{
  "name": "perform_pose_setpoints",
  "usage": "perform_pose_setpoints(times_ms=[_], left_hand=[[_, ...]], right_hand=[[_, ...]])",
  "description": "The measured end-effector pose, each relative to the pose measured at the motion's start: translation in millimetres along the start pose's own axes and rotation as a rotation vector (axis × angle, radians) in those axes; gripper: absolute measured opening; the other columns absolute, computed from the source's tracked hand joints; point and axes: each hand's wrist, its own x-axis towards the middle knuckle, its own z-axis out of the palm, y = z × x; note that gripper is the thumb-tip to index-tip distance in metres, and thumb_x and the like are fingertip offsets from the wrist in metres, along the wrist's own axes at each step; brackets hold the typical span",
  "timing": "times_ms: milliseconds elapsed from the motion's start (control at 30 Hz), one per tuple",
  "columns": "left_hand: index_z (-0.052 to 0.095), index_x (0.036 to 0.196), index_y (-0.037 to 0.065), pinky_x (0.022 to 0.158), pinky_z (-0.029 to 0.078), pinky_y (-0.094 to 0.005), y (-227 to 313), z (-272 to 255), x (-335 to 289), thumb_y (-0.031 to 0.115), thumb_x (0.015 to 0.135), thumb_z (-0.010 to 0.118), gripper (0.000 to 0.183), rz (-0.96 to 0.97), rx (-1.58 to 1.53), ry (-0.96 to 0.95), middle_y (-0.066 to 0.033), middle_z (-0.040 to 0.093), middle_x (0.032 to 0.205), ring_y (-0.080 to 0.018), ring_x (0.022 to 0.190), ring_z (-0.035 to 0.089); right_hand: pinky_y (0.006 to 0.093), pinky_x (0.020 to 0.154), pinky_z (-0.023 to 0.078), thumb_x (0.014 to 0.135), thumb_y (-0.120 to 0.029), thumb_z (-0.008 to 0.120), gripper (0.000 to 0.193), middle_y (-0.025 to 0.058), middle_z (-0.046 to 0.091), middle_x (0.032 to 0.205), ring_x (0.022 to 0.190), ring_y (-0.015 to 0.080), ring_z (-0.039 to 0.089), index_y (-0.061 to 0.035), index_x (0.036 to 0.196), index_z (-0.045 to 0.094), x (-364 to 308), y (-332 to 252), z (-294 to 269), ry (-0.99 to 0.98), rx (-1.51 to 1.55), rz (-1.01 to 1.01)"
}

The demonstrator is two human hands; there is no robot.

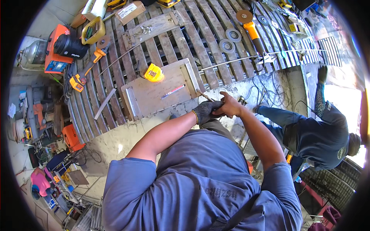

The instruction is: Measuring and marking a metal plate on a workbench in a fabrication shop.

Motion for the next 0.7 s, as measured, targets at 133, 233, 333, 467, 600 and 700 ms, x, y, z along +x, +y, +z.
perform_pose_setpoints(times_ms=[133,233,333,467,600,700], left_hand=[[0.065,0.121,0.001,0.104,0.052,-0.0367,-4,-3,6,0.028,0.098,0.067,0.035,0.049,0.004,0.055,-0.0115,0.067,0.119,-0.0237,0.115,0.065],[0.07,0.113,0.003,0.082,0.058,-0.031,2,18,-5,0.025,0.094,0.073,0.029,0.067,-0.07,0.223,-0.0095,0.071,0.103,-0.0192,0.089,0.069],[0.07,0.111,0.005,0.078,0.062,-0.0327,-4,-9,2,0.021,0.093,0.075,0.024,0.056,-0.154,0.183,-0.0098,0.072,0.104,-0.0219,0.09,0.07],[0.07,0.112,0.004,0.077,0.063,-0.0334,-6,-5,5,0.019,0.094,0.074,0.024,0.07,-0.154,0.275,-0.0107,0.072,0.105,-0.0222,0.09,0.071],[0.07,0.113,0.003,0.075,0.063,-0.0332,0,3,1,0.017,0.095,0.072,0.023,0.061,-0.098,0.288,-0.0129,0.073,0.106,-0.0231,0.089,0.072],[0.069,0.112,0.002,0.076,0.064,-0.0344,-1,4,0,0.017,0.096,0.07,0.022,0.066,-0.126,0.286,-0.014,0.073,0.106,-0.0249,0.091,0.073]], right_hand=[[0.0352,0.071,0.053,0.091,-0.039,0.077,0.082,0.0228,0.061,0.128,0.08,0.0183,0.067,0.0049,0.148,0.04,-7,33,-10,-0.018,0.32,-0.124],[0.0336,0.072,0.052,0.106,-0.053,0.044,0.06,0.0117,0.071,0.103,0.084,0.0197,0.069,0.0016,0.116,0.066,-20,94,-22,0.049,0.285,0.064],[0.035,0.065,0.055,0.109,-0.047,0.041,0.058,0.0103,0.067,0.078,0.068,0.0202,0.067,0.0023,0.103,0.07,-44,109,-7,-0.088,0.451,0.138],[0.0304,0.058,0.045,0.111,-0.041,0.041,0.049,0.0052,0.059,0.071,0.06,0.0154,0.055,0.0009,0.101,0.065,-50,105,22,-0.107,0.7,0.101],[0.0296,0.056,0.04,0.111,-0.038,0.043,0.046,0.0035,0.055,0.069,0.058,0.0136,0.049,0.0019,0.1,0.065,-45,111,32,-0.107,0.831,0.09],[0.0276,0.056,0.039,0.108,-0.034,0.051,0.04,0.0014,0.053,0.068,0.061,0.0113,0.047,0.0021,0.097,0.066,-42,111,30,-0.04,0.678,0.005]])
